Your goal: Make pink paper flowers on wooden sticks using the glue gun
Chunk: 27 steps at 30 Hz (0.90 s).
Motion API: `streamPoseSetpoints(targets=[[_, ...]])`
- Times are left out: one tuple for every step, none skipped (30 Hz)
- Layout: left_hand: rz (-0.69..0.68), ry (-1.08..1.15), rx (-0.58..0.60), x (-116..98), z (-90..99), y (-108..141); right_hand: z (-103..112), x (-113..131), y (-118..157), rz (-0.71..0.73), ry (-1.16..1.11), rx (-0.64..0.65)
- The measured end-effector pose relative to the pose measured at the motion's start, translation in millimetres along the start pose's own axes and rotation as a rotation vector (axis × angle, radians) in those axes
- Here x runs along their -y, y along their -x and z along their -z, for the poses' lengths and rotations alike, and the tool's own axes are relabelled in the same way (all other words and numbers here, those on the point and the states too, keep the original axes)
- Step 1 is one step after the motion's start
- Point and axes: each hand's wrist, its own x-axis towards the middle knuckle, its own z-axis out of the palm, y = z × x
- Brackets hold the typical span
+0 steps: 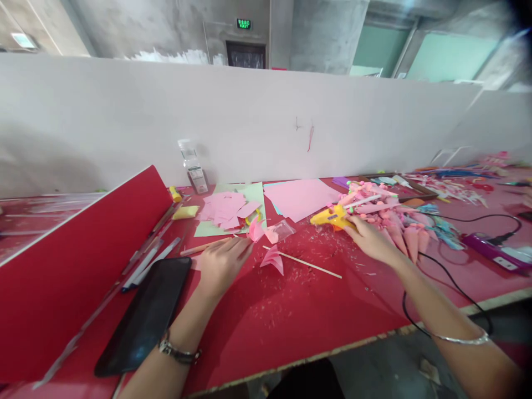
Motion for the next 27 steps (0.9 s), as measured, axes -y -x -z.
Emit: streamPoseSetpoints(targets=[[0.01, 0.005, 0.001, 0.1, -0.9, 0.5, -3.7, -2.8, 5.1, 0.012, -0.005, 0.012], [0.019, 0.01, 0.007, 0.2, -1.7, 1.0, -7.5, -5.0, 9.8, 0.014, -0.011, 0.022], [0.028, 0.013, 0.014, 0.1, -2.4, 1.4, -11.1, -6.7, 13.6, 0.005, -0.013, 0.022], [0.038, 0.012, 0.024, -0.1, -2.9, 1.6, -14.3, -7.8, 16.5, -0.011, -0.012, 0.02], [0.052, 0.007, 0.035, -0.3, -3.2, 1.7, -16.6, -8.7, 18.4, -0.026, -0.008, 0.018], [0.066, 0.0, 0.051, -0.6, -3.5, 1.8, -17.9, -9.3, 19.2, -0.036, -0.002, 0.019], [0.082, -0.008, 0.069, -0.8, -3.6, 1.9, -17.7, -9.8, 19.1, -0.035, 0.008, 0.026], [0.1, -0.017, 0.085, -1.0, -3.7, 1.9, -15.8, -10.0, 18.3, -0.022, 0.026, 0.037], [0.118, -0.026, 0.099, -1.1, -3.7, 2.0, -12.1, -9.7, 16.9, 0.003, 0.058, 0.049], [0.134, -0.032, 0.109, -1.1, -3.8, 2.2, -6.6, -8.5, 15.3, 0.033, 0.109, 0.062], [0.145, -0.034, 0.115, -1.0, -3.8, 2.3, 0.6, -5.9, 13.7, 0.058, 0.177, 0.077], [0.153, -0.032, 0.117, -0.8, -3.9, 2.5, 8.9, -1.5, 12.4, 0.075, 0.263, 0.092], [0.157, -0.028, 0.116, -0.6, -3.9, 2.7, 17.7, 5.1, 11.3, 0.072, 0.35, 0.107], [0.159, -0.021, 0.117, -0.4, -4.1, 2.9, 26.4, 14.1, 10.8, 0.051, 0.416, 0.129], [0.162, -0.013, 0.119, -0.1, -4.3, 3.0, 34.0, 25.5, 10.6, 0.045, 0.437, 0.163], [0.166, -0.007, 0.124, 0.2, -4.5, 3.1, 39.8, 39.0, 10.8, 0.074, 0.411, 0.206], [0.173, -0.003, 0.129, 0.5, -4.9, 3.2, 43.3, 53.9, 11.2, 0.126, 0.349, 0.252], [0.181, 0.0, 0.136, 0.8, -5.5, 3.3, 44.2, 69.4, 11.7, 0.195, 0.253, 0.291], [0.19, 0.001, 0.143, 1.2, -6.1, 3.5, 42.3, 84.8, 12.1, 0.265, 0.151, 0.314], [0.2, 0.0, 0.151, 1.5, -6.7, 3.6, 37.7, 99.1, 12.3, 0.328, 0.056, 0.341], [0.211, -0.003, 0.159, 1.8, -7.3, 3.8, 31.0, 111.6, 12.1, 0.377, -0.024, 0.36], [0.223, -0.007, 0.169, 2.1, -7.8, 3.9, 22.6, 122.1, 11.3, 0.421, -0.073, 0.355], [0.237, -0.008, 0.181, 2.3, -8.2, 4.1, 13.1, 130.3, 10.0, 0.468, -0.1, 0.335], [0.253, -0.005, 0.194, 2.4, -8.4, 4.3, 3.3, 136.3, 8.1, 0.519, -0.117, 0.338], [0.271, 0.003, 0.208, 2.6, -8.5, 4.5, -6.3, 140.4, 5.7, 0.552, -0.119, 0.333], [0.287, 0.016, 0.222, 2.7, -8.4, 4.7, -15.3, 142.9, 2.9, 0.573, -0.096, 0.315], [0.301, 0.03, 0.235, 2.8, -8.4, 4.9, -23.3, 144.3, -0.1, 0.581, -0.06, 0.293]])
